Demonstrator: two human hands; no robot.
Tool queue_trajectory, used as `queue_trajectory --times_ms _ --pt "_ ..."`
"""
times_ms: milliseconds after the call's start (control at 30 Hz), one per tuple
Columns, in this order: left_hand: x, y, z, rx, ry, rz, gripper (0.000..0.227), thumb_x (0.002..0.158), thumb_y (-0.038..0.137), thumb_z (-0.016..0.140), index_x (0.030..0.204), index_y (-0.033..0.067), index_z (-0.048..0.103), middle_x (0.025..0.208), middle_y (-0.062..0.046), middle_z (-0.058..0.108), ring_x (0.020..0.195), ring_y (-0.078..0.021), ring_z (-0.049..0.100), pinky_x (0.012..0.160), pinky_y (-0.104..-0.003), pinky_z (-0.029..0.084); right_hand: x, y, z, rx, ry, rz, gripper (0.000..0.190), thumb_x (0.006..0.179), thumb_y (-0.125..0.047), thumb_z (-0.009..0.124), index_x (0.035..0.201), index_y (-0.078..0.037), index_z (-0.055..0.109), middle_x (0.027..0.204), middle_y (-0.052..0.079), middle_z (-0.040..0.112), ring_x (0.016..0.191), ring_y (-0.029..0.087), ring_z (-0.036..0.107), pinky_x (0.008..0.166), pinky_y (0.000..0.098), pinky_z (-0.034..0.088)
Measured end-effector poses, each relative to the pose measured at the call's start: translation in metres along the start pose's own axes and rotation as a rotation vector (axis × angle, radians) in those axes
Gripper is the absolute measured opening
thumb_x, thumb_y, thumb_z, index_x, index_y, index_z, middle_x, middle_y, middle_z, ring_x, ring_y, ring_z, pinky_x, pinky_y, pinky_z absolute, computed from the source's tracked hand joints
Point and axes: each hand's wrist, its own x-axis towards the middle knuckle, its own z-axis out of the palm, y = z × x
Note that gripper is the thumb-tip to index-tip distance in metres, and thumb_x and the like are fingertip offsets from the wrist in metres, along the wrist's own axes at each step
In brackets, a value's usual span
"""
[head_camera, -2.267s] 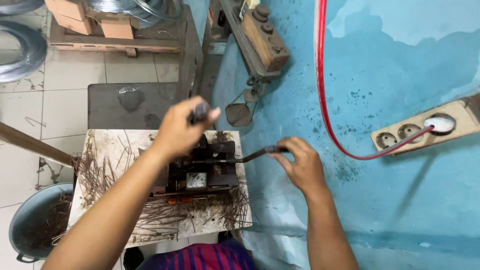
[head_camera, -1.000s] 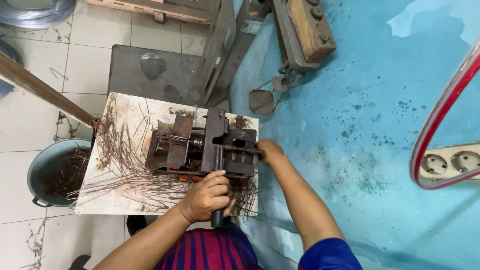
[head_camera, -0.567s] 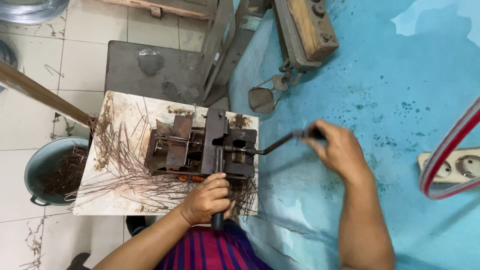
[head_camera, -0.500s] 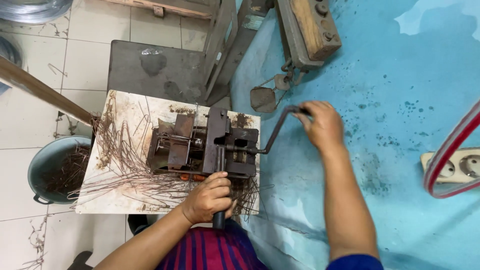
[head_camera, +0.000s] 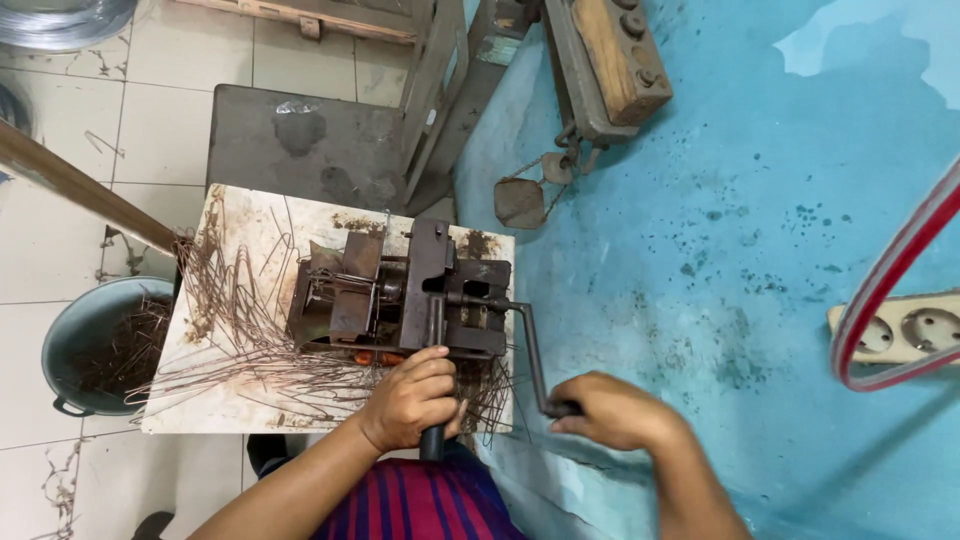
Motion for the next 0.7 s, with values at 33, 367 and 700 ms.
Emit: queue_trajectory --times_ms 33,367,700 --pt "0.001 -0.002 0.001 0.001 0.001 0.001 0.03 0.093 0.011 0.066 0.065 0.0096 0.055 0.074 -0.005 0.054 0.083 -0.0258 0.063 0.104 -0.045 0.05 -0.012 0.002 -0.025 -0.001 0.001 0.0 0.031 0.092 -0.041 0.07 0.11 -0.016 0.069 0.113 0.001 0.075 0.097 0.019 0.069 0.079 0.0331 0.052" --pt "0.003 0.004 -0.002 -0.006 -0.017 -0.016 0.033 0.094 0.01 0.064 0.064 0.0088 0.052 0.073 -0.005 0.053 0.083 -0.0265 0.062 0.103 -0.046 0.051 0.179 0.04 -0.081 0.187 0.796 0.085 0.028 0.095 -0.035 0.067 0.109 -0.012 0.075 0.094 0.005 0.069 0.074 0.02 0.059 0.067 0.0339 0.051" --pt "0.002 0.002 -0.001 0.005 -0.003 -0.017 0.032 0.094 0.011 0.065 0.064 0.0095 0.054 0.073 -0.005 0.054 0.083 -0.0258 0.063 0.105 -0.045 0.049 0.031 0.016 0.028 -0.055 0.001 -0.038 0.043 0.091 -0.042 0.071 0.122 -0.013 0.067 0.124 0.008 0.07 0.109 0.028 0.068 0.089 0.0383 0.054"
